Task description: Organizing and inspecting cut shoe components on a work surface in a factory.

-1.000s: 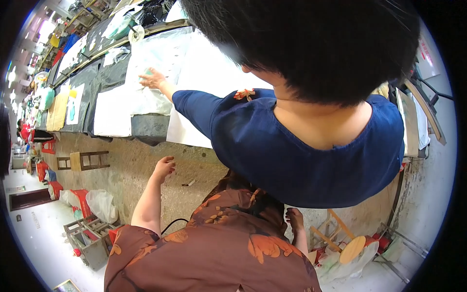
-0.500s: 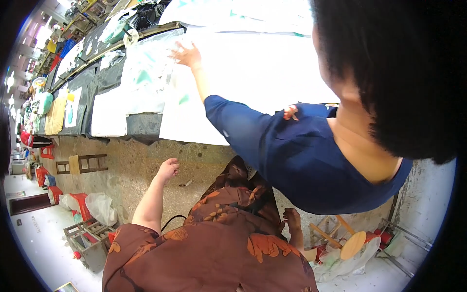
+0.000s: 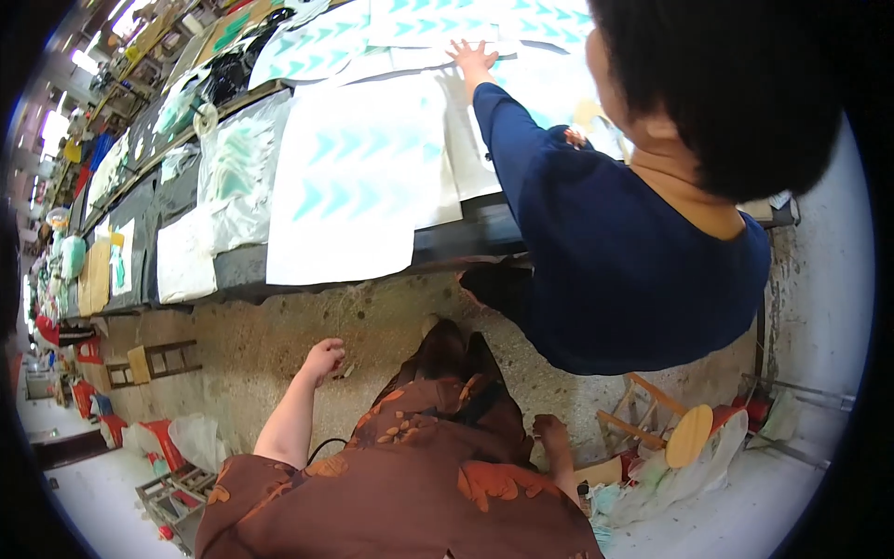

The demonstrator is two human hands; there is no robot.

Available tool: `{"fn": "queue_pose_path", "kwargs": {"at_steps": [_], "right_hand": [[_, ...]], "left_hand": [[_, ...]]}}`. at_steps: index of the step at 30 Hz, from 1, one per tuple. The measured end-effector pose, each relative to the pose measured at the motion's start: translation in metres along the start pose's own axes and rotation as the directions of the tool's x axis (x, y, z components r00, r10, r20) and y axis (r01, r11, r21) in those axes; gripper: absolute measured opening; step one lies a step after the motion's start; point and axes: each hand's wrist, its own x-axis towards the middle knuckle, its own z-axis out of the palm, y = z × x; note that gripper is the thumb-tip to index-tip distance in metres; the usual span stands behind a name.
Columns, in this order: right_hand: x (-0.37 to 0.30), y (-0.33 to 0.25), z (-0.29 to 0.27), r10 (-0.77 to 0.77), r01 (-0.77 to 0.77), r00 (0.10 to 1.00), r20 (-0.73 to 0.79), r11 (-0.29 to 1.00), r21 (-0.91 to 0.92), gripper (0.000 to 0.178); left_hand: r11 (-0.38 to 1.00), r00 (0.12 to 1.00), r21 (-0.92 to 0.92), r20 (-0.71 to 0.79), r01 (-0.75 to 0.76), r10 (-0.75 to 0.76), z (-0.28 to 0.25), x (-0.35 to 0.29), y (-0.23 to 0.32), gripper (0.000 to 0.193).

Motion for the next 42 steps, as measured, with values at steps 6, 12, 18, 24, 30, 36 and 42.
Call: {"fn": "queue_pose_path", "kwargs": {"at_steps": [6, 12, 18, 24, 30, 36, 42], "right_hand": [[-0.007, 0.025, -0.012, 0.023, -0.020, 0.999, -0.041, 0.997, 0.069, 0.029], [-0.019, 0.035, -0.016, 0.013, -0.008, 0.999, -0.031, 0.991, 0.134, 0.029], [-0.014, 0.055, -0.021, -0.006, 0.015, 0.999, -0.053, 0.986, 0.167, 0.026], [-0.009, 0.061, -0.022, -0.002, 0.005, 1.000, -0.023, 0.986, 0.166, 0.021], [-0.006, 0.044, -0.022, 0.004, -0.001, 1.000, -0.025, 0.992, 0.129, 0.019], [-0.001, 0.028, -0.018, 0.010, -0.008, 1.000, -0.014, 0.991, 0.131, 0.021], [0.000, -0.004, 0.017, -0.007, 0.007, 1.000, 0.007, 0.998, 0.056, 0.022]], "left_hand": [[0.999, 0.997, 0.022, 0.076, 0.032, -0.034, 0.022, -0.014, -0.008, 0.033], [0.999, 0.997, 0.021, 0.077, 0.024, -0.026, 0.036, -0.019, -0.011, 0.035], [1.000, 0.996, 0.009, 0.086, -0.005, 0.004, 0.042, -0.025, -0.012, 0.037], [0.998, 0.996, 0.065, 0.091, -0.021, 0.015, 0.050, -0.040, -0.008, 0.036], [0.997, 0.997, -0.074, 0.078, 0.019, -0.013, 0.046, -0.054, -0.015, 0.037], [0.963, 0.994, -0.254, -0.033, 0.090, -0.102, 0.021, -0.040, -0.023, 0.036], [0.837, 0.865, -0.422, -0.489, -0.347, 0.112, -0.035, 0.004, -0.004, 0.031]]}}
